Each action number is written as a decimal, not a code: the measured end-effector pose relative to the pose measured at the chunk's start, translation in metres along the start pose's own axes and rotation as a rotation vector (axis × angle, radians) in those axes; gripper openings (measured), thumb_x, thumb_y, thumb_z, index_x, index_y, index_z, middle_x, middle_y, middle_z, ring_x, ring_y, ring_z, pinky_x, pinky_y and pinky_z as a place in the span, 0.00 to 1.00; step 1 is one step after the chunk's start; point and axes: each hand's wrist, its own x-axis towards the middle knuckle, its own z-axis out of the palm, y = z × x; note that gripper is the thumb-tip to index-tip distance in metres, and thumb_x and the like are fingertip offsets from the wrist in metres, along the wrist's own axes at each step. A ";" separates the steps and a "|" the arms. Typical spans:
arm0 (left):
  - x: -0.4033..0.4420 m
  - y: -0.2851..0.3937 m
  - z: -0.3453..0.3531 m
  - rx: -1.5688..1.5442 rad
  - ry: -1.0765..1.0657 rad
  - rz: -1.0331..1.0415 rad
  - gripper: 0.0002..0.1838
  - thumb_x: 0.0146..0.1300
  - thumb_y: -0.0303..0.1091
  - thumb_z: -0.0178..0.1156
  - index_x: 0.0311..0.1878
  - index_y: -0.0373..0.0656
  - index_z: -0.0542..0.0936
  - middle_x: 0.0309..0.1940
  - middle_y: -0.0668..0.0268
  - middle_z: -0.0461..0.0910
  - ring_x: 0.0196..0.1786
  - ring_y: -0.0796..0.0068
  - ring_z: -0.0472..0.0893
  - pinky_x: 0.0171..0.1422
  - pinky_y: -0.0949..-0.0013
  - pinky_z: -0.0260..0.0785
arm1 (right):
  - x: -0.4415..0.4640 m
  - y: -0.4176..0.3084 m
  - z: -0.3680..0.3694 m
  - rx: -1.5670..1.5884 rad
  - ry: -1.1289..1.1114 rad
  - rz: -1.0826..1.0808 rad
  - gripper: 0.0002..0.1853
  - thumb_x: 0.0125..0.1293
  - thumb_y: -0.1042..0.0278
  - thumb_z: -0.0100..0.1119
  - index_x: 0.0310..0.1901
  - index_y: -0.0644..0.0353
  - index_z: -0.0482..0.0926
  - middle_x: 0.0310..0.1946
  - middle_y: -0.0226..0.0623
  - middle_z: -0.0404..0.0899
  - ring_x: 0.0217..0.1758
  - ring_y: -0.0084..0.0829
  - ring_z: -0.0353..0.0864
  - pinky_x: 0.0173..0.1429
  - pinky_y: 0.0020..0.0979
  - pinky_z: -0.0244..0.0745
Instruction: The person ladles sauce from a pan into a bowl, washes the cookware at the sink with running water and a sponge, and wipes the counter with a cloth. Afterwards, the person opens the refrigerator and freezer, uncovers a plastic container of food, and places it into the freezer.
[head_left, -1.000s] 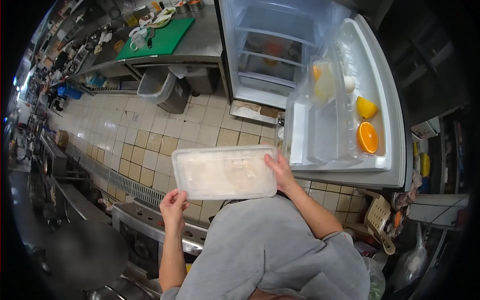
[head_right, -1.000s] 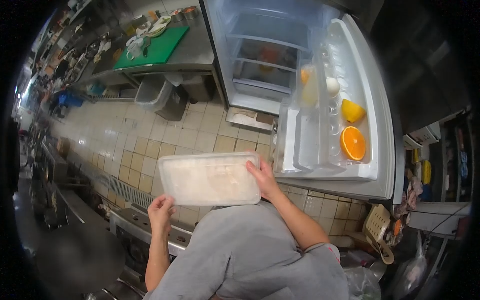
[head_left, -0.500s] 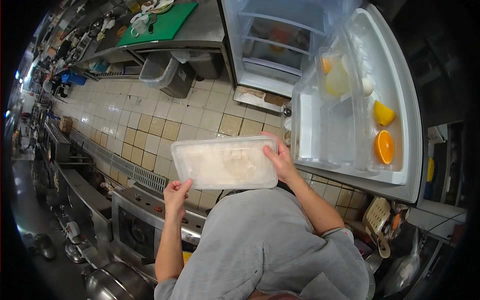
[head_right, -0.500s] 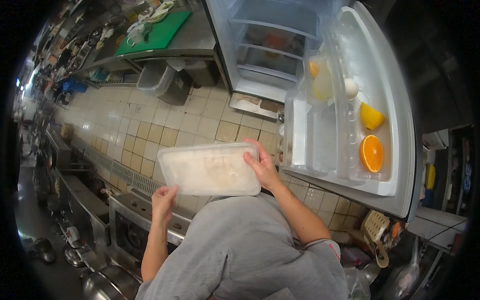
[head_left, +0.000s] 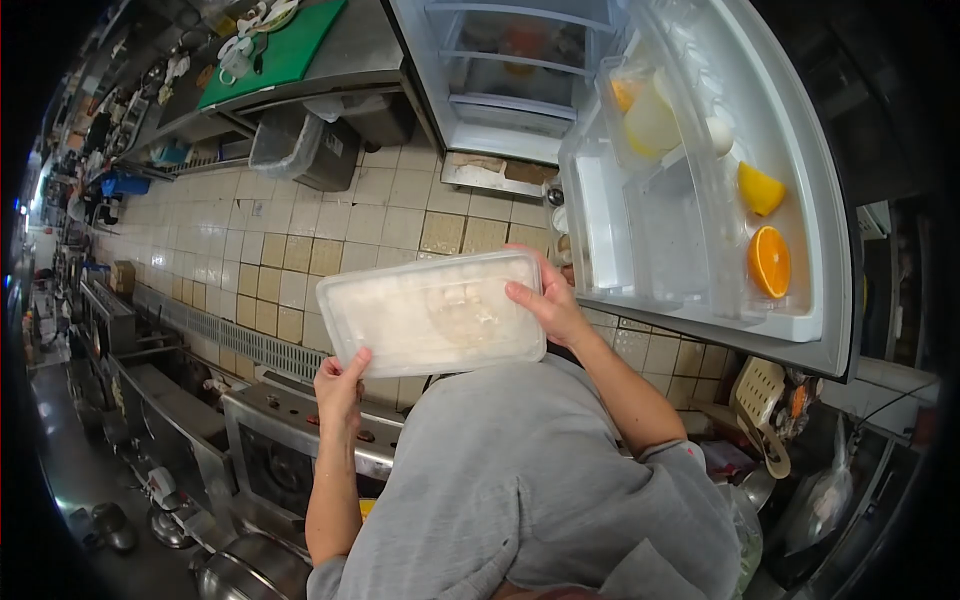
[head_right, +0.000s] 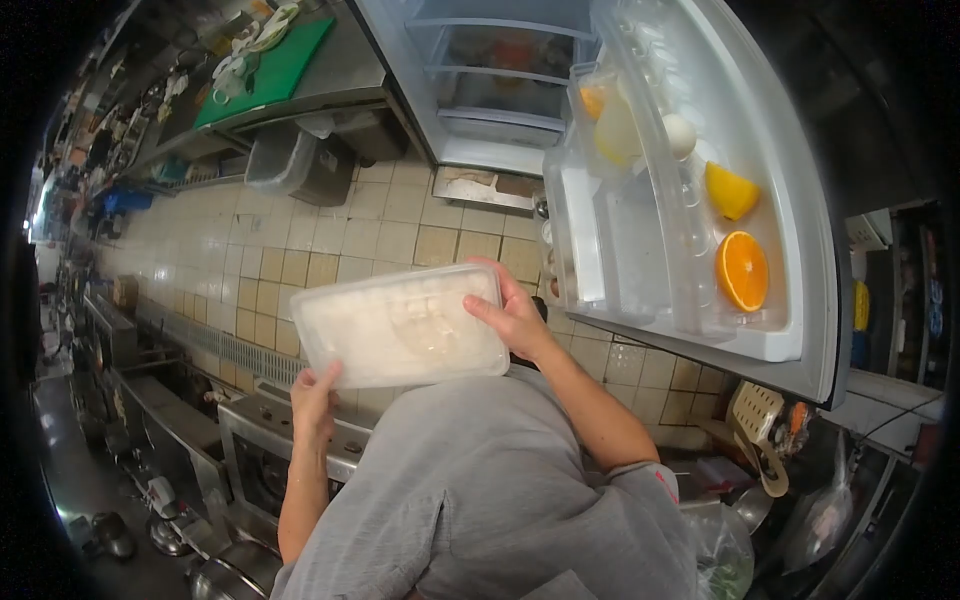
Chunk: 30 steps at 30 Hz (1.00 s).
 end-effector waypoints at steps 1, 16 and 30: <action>-0.003 0.004 0.001 -0.004 -0.008 -0.005 0.21 0.55 0.40 0.81 0.36 0.45 0.74 0.27 0.74 0.74 0.23 0.86 0.67 0.27 0.77 0.59 | -0.003 -0.002 0.000 -0.044 -0.014 -0.004 0.32 0.71 0.66 0.66 0.73 0.58 0.65 0.61 0.35 0.75 0.65 0.27 0.73 0.69 0.33 0.70; -0.026 0.017 -0.002 0.013 -0.116 -0.018 0.18 0.56 0.38 0.78 0.41 0.44 0.79 0.30 0.75 0.77 0.25 0.87 0.67 0.26 0.78 0.55 | -0.031 -0.018 -0.003 -0.320 -0.065 -0.103 0.35 0.70 0.69 0.65 0.75 0.61 0.61 0.63 0.37 0.74 0.66 0.27 0.72 0.69 0.32 0.68; 0.009 0.054 -0.017 -0.147 -0.494 0.168 0.38 0.67 0.53 0.68 0.69 0.36 0.69 0.60 0.54 0.78 0.62 0.63 0.80 0.65 0.60 0.74 | -0.005 -0.022 0.013 -0.090 -0.107 0.014 0.30 0.72 0.68 0.63 0.72 0.58 0.65 0.63 0.37 0.75 0.66 0.30 0.74 0.69 0.35 0.72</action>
